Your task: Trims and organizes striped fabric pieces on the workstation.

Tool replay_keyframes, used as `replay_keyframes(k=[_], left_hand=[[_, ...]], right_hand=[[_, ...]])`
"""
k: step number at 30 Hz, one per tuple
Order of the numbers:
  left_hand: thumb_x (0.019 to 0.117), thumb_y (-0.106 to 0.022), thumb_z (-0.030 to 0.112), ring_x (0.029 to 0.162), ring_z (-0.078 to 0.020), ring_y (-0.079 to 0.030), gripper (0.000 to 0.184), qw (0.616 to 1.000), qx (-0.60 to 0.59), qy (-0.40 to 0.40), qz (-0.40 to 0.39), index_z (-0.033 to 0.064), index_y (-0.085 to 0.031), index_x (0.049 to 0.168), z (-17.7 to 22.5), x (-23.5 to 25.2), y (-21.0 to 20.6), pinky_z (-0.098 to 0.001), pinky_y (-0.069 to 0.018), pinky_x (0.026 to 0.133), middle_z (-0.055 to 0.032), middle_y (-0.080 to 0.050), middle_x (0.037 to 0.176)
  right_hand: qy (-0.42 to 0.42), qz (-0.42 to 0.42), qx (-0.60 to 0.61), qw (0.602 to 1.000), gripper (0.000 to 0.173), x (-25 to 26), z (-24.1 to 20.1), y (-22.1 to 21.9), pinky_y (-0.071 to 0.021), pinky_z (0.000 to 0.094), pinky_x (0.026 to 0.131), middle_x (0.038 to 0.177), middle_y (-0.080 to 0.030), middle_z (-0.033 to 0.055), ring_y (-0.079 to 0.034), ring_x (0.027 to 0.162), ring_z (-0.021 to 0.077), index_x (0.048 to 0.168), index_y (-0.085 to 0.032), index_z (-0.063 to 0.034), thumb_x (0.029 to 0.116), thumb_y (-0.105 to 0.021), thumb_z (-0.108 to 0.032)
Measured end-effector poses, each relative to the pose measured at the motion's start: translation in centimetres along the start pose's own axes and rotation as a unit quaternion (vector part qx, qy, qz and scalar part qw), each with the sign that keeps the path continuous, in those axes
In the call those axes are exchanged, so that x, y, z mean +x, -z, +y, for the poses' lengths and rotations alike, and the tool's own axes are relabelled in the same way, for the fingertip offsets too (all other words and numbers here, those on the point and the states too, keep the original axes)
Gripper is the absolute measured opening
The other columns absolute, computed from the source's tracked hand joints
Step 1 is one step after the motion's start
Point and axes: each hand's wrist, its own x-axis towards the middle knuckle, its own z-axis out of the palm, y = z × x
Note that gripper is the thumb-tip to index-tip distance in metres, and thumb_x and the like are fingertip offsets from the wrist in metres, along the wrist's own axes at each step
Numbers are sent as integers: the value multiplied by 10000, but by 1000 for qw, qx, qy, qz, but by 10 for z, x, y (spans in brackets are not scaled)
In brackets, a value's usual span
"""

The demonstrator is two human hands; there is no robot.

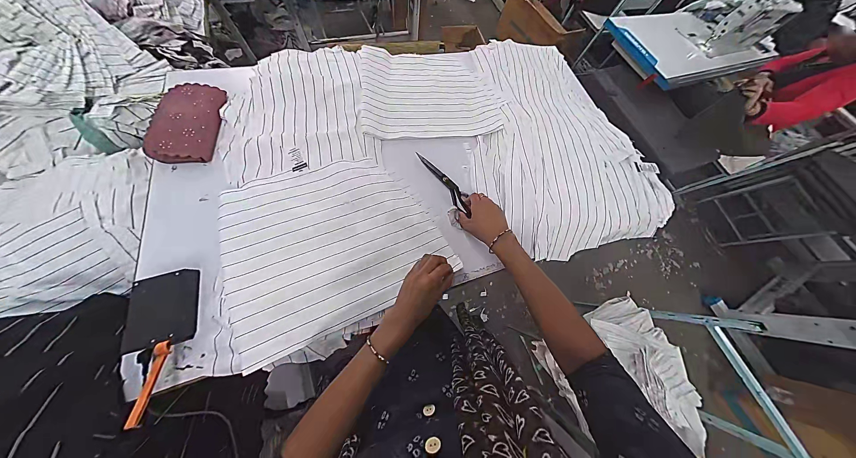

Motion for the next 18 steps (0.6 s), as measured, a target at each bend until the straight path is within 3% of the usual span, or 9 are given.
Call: replay_keyframes(k=[2, 4, 5, 7, 9, 11, 12, 15, 18], left_hand=[[897, -683, 70, 958, -343, -721, 102, 1000, -8, 2, -4, -14, -739, 908, -6, -5, -7, -435, -588, 866, -179, -737, 996], [901, -680, 68, 977, -356, -723, 117, 1000, -20, 6, -7, -30, -741, 923, -10, -8, -11, -458, -582, 885, -191, -741, 1011], [903, -677, 73, 979, -352, -725, 121, 1000, -20, 6, -6, -28, -740, 922, -12, -9, -12, -461, -579, 887, -187, -743, 1012], [912, -671, 89, 988, -346, -722, 129, 1000, -17, 4, -8, -17, -743, 924, -15, -10, -14, -468, -573, 895, -174, -746, 1020], [911, -672, 97, 996, -347, -722, 132, 1000, -14, 1, -6, -9, -750, 917, -16, -10, -17, -482, -566, 900, -165, -751, 1024], [910, -674, 105, 1001, -348, -720, 134, 1000, -12, -1, -6, -5, -750, 914, -16, -10, -17, -492, -561, 897, -161, -751, 1029], [909, -674, 111, 999, -342, -721, 134, 1000, -7, -3, -5, 2, -753, 914, -17, -10, -17, -484, -562, 897, -154, -753, 1027], [917, -668, 116, 1010, -333, -719, 138, 1000, -3, -6, -5, 11, -758, 925, -17, -12, -18, -475, -554, 917, -143, -753, 1033], [930, -655, 124, 1013, -316, -715, 144, 1000, -2, -18, -3, 28, -763, 932, -18, -14, -18, -460, -546, 926, -131, -752, 1033]], right_hand=[[-19, -56, 18, 998, 450, -17, 10, 9, -491, 572, 941, 1181, -666, 238, -646, 1117, 384, 1248, -636, 18, 1001, -591, -355], [3, -97, 167, 981, 342, -41, 35, 7, -506, 443, 887, 1057, -688, 183, -652, 955, 255, 1211, -653, 47, 1038, -558, -232], [20, -121, 270, 955, 285, -58, 49, 0, -520, 338, 830, 991, -675, 121, -635, 865, 151, 1196, -629, 68, 1054, -499, -142], [32, -171, 432, 885, 251, -105, 68, -22, -568, 276, 794, 964, -701, 62, -677, 825, 88, 1208, -548, 76, 1050, -406, -56], [5, -178, 497, 849, 151, -161, 75, -46, -567, 242, 664, 815, -668, -15, -654, 685, 59, 1115, -548, 2, 1036, -444, -73], [-52, -140, 525, 838, 132, -208, 79, -72, -484, 170, 532, 642, -582, -121, -551, 535, -21, 928, -587, -120, 1033, -531, -177], [-73, -122, 531, 836, 147, -228, 80, -83, -459, 148, 538, 638, -565, -148, -524, 540, -53, 880, -602, -145, 1013, -550, -180], [-104, -104, 550, 822, 205, -259, 72, -94, -469, 114, 648, 706, -582, -157, -536, 637, -101, 898, -620, -107, 1006, -457, -45], [-108, -126, 556, 815, 143, -247, 68, -99, -474, 122, 629, 697, -588, -147, -542, 618, -84, 906, -618, -115, 1012, -524, -97]])
